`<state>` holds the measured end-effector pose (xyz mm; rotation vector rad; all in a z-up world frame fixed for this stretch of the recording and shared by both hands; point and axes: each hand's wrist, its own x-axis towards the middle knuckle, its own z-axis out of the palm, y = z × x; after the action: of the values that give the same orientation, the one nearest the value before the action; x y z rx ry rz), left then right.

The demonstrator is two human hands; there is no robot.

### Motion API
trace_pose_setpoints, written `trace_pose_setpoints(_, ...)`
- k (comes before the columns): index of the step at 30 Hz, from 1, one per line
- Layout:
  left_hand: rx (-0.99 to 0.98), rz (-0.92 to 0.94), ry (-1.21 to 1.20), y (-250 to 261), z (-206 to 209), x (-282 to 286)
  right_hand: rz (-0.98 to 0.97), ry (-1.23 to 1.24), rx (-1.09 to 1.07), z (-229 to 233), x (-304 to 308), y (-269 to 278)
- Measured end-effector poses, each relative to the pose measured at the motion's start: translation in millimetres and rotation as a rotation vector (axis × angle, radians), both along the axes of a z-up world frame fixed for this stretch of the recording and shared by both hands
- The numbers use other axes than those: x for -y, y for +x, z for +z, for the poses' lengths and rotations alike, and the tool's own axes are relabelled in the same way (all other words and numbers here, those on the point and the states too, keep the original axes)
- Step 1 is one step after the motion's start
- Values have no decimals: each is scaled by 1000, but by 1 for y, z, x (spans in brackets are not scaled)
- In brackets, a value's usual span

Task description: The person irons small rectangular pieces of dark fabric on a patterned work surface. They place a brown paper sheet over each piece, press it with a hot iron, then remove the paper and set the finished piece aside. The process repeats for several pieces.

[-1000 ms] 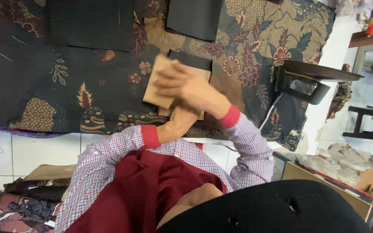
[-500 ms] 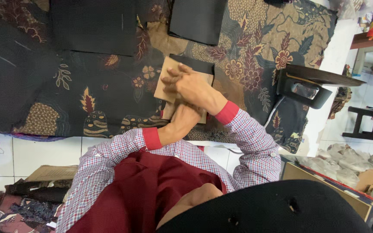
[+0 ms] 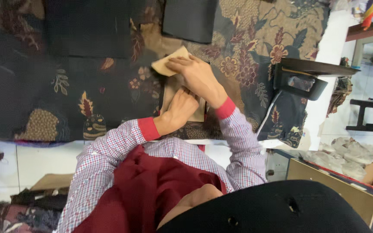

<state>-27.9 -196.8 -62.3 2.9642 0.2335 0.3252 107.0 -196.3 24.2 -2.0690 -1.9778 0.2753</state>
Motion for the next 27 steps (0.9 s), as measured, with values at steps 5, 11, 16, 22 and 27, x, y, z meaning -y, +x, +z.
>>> trace_pose_setpoints(5,57,-133,-30,9,9,-27,-453,266,-3,48,58,34)
trace_pose_setpoints(11,175,-212,-107,30,13,-46,-567,291,57,34,100,43)
trace_pose_setpoints(16,191,-270,-224,24,26,-54,-484,235,-70,-11,96,35)
trace_pose_setpoints(22,200,-314,-281,25,41,-55,-508,166,-78,-19,84,39)
trace_pose_setpoints(27,135,-342,-226,28,38,-54,-476,148,-77,-15,69,54)
